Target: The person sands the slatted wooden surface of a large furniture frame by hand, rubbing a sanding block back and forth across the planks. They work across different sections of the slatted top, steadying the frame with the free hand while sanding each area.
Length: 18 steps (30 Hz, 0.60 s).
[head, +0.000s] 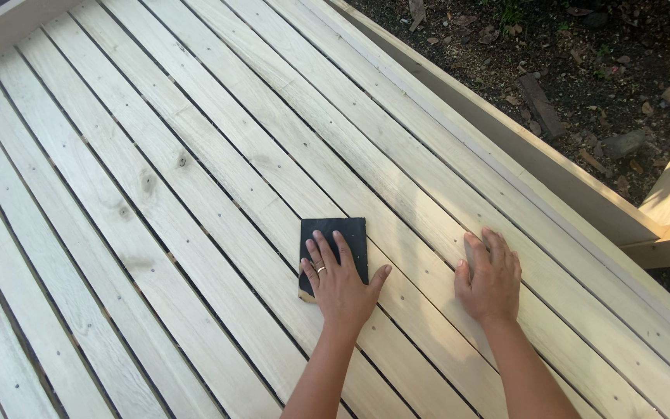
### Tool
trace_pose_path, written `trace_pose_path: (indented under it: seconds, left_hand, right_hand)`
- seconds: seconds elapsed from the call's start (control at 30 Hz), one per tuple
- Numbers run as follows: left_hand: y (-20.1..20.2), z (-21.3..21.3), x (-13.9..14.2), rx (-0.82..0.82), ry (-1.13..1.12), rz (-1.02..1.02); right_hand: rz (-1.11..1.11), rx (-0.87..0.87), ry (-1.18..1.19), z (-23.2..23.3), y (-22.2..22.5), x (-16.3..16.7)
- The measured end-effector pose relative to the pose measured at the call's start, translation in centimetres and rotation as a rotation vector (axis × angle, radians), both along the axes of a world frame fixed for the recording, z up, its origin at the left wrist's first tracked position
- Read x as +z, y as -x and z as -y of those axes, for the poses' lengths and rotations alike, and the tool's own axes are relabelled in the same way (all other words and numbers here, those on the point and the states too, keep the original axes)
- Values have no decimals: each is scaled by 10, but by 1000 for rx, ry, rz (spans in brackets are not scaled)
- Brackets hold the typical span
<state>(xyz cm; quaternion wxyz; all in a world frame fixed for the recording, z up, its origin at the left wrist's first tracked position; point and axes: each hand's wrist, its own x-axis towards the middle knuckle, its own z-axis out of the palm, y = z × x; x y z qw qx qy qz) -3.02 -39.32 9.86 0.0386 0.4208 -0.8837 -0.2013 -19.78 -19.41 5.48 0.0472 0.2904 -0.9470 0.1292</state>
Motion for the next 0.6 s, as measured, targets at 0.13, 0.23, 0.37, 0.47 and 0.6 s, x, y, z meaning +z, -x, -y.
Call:
trace_pose_path:
  seconds: [0.13,0.23,0.37,0.47,0.6]
  left_hand:
    - [10,3,-9,16,-72,61]
    - [3,19,-2,-44,64,48]
    - [-34,43,5,-139,-93,389]
    - [-75,71,-7,-275,24,319]
    - [-74,154,-34,-137,208,106]
  right_hand:
    - [13,-110,-74,25,-11,5]
    - [112,-80,20,56,-32,5]
    - [159,62,39,78,-54,1]
    - [102,69,55,79,-57,1]
    - [86,55,61,79,-55,4]
